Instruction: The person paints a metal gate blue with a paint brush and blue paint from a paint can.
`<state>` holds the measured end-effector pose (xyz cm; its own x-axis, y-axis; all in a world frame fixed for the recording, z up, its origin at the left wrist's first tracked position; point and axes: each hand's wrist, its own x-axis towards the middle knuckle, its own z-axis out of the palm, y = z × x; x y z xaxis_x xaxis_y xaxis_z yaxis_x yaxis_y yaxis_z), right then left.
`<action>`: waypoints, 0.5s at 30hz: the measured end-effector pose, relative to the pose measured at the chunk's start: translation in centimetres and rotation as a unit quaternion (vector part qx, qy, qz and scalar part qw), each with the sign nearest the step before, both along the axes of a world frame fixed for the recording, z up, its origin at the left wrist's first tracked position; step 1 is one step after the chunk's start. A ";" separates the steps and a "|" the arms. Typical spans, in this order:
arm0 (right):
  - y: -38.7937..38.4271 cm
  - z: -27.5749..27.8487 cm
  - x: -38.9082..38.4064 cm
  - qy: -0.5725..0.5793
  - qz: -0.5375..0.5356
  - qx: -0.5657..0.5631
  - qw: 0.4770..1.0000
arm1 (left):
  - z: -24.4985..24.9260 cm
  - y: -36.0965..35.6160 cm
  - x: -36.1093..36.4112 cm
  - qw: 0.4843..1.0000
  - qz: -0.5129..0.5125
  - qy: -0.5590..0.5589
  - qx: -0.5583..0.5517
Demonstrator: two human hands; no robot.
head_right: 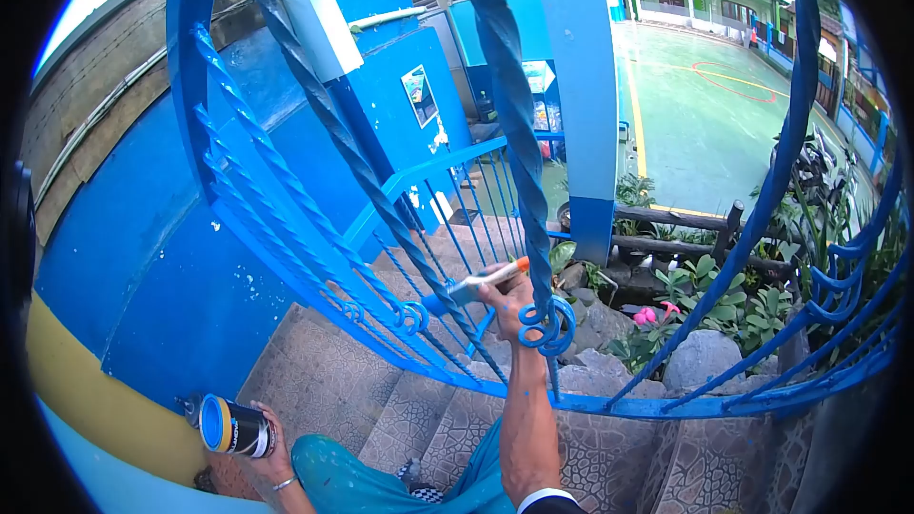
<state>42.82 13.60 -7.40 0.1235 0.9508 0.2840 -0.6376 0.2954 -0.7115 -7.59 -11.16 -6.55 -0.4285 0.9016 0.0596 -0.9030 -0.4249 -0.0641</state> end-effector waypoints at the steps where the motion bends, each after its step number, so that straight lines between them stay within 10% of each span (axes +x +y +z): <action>1: 0.5 0.9 -1.0 0.037 -0.045 -0.007 0.998 | 0.0 0.0 0.0 1.000 0.004 -0.004 -0.003; 15: 8.0 2.5 -4.7 0.080 0.306 0.041 0.948 | -0.5 -0.3 -1.1 1.000 0.009 -0.010 0.000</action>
<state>38.15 21.57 -4.89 -0.3964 0.8339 0.3840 -0.8054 -0.1152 -0.5814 -8.71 -11.44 -7.02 -0.4460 0.8936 0.0504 -0.8936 -0.4414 -0.0812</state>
